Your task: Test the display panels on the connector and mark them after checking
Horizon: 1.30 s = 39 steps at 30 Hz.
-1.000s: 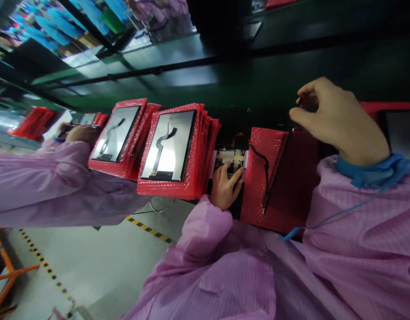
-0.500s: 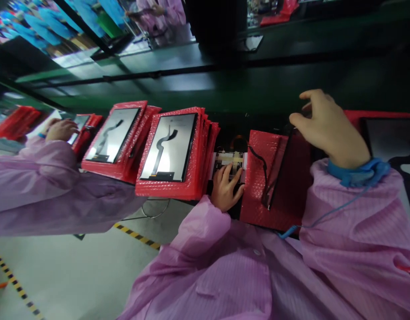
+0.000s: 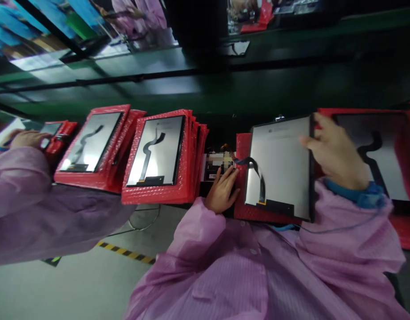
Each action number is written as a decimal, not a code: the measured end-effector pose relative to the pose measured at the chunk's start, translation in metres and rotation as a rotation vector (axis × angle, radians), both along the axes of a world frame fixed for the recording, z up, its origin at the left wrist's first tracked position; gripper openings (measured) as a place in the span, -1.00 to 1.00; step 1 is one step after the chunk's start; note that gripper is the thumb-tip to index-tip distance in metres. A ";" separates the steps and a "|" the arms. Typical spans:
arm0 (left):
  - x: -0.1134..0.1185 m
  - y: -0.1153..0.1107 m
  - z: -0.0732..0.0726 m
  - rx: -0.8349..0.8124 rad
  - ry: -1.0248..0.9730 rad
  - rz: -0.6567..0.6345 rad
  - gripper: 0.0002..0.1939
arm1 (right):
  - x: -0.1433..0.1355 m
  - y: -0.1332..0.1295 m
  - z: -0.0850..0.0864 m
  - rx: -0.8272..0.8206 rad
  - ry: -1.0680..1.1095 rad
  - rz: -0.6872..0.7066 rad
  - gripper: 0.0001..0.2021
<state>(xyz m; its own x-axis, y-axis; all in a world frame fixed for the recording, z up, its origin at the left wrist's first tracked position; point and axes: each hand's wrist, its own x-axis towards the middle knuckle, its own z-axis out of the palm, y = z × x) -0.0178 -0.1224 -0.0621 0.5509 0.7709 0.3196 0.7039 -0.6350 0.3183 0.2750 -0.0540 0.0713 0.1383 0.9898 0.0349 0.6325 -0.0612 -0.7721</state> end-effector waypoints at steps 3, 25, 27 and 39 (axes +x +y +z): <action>-0.002 0.001 0.000 -0.053 -0.015 0.010 -0.29 | -0.009 0.012 -0.033 -0.225 0.197 0.004 -0.38; 0.015 0.117 0.054 -0.058 0.015 -0.084 -0.70 | -0.090 0.011 -0.079 -0.032 0.039 0.464 -0.76; 0.013 0.115 0.052 -0.089 0.012 -0.117 -0.70 | -0.091 0.009 -0.080 -0.031 0.063 0.469 -0.77; 0.014 0.112 0.046 -0.096 -0.085 -0.135 -0.70 | -0.107 0.008 -0.091 -0.010 0.115 0.388 -0.84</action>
<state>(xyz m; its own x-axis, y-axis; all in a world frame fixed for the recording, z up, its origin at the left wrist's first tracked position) -0.0036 -0.0108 -0.0158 0.6256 0.7211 0.2978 0.5822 -0.6856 0.4370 0.1676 -0.0456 -0.0196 -0.2431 0.9695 0.0310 0.5200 0.1572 -0.8395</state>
